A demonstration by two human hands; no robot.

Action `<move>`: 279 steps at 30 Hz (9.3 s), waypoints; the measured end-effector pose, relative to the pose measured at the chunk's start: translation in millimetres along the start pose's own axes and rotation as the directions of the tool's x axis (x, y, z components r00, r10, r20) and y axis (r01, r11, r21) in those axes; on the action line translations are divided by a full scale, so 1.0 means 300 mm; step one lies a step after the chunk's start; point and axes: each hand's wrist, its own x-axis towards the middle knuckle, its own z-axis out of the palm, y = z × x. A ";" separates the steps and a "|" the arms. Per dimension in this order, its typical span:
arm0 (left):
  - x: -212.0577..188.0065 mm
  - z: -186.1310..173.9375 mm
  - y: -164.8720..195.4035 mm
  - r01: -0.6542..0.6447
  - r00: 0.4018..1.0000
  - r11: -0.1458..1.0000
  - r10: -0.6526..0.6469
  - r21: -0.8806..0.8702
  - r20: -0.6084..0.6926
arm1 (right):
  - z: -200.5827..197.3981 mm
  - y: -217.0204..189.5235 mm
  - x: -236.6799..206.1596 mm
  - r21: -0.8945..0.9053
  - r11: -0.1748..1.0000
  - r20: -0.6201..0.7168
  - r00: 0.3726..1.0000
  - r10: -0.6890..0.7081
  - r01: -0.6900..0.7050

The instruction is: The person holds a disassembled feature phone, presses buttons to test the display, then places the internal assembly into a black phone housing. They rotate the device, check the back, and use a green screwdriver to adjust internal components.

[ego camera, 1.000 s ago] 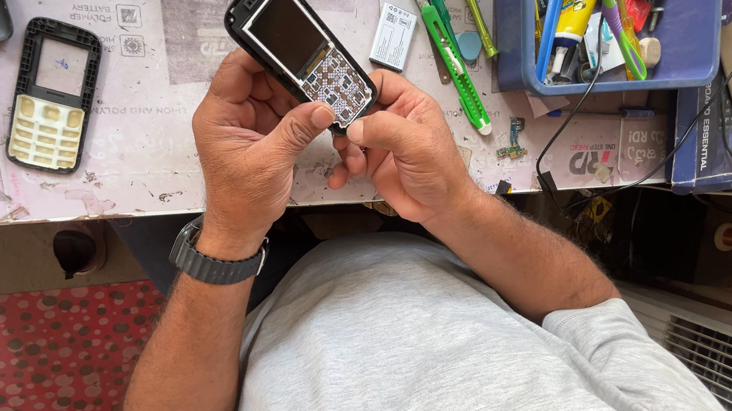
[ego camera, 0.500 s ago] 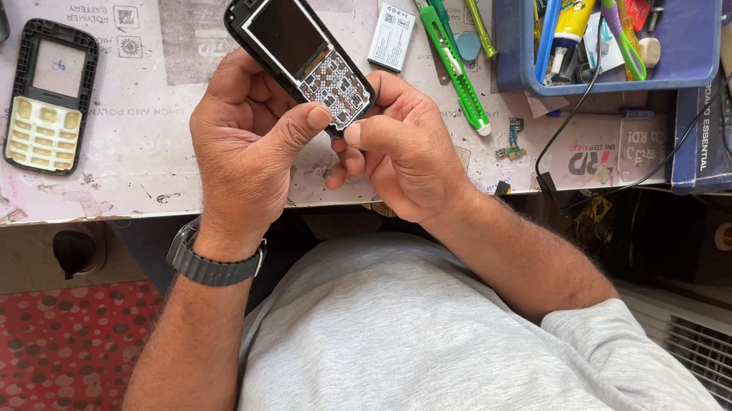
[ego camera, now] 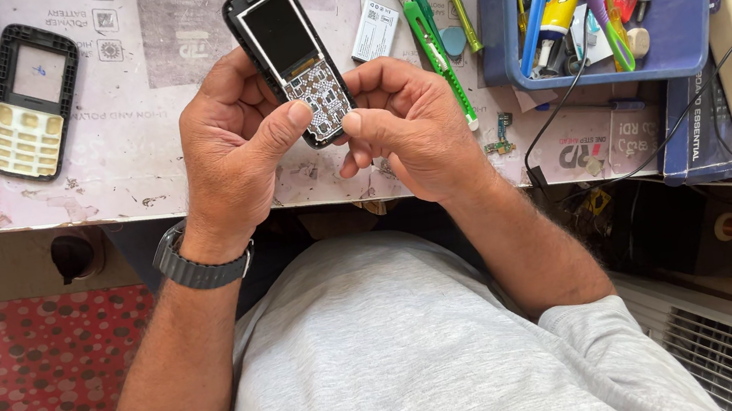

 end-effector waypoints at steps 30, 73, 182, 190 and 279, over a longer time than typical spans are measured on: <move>0.001 0.070 0.007 0.062 0.998 0.978 -0.067 0.198 0.022 | -0.035 -0.018 0.013 -0.214 0.977 0.024 1.000 0.015 -0.010; -0.002 0.040 0.000 0.097 0.992 0.980 -0.109 0.174 0.063 | -0.016 0.005 0.026 -0.244 0.969 0.039 0.999 -0.021 0.030; 0.005 0.040 0.035 0.192 0.980 0.980 -0.190 -0.042 0.054 | -0.009 -0.027 0.029 -0.222 0.961 -0.027 0.984 -0.178 0.168; 0.005 0.039 0.023 0.185 0.982 0.982 -0.184 -0.033 0.045 | -0.002 -0.019 0.038 -0.132 0.977 -0.063 0.982 -0.176 0.166; 0.013 0.045 0.026 0.189 0.982 0.978 -0.190 0.086 0.011 | -0.042 -0.035 0.095 -0.194 0.969 -0.022 0.987 -0.160 0.152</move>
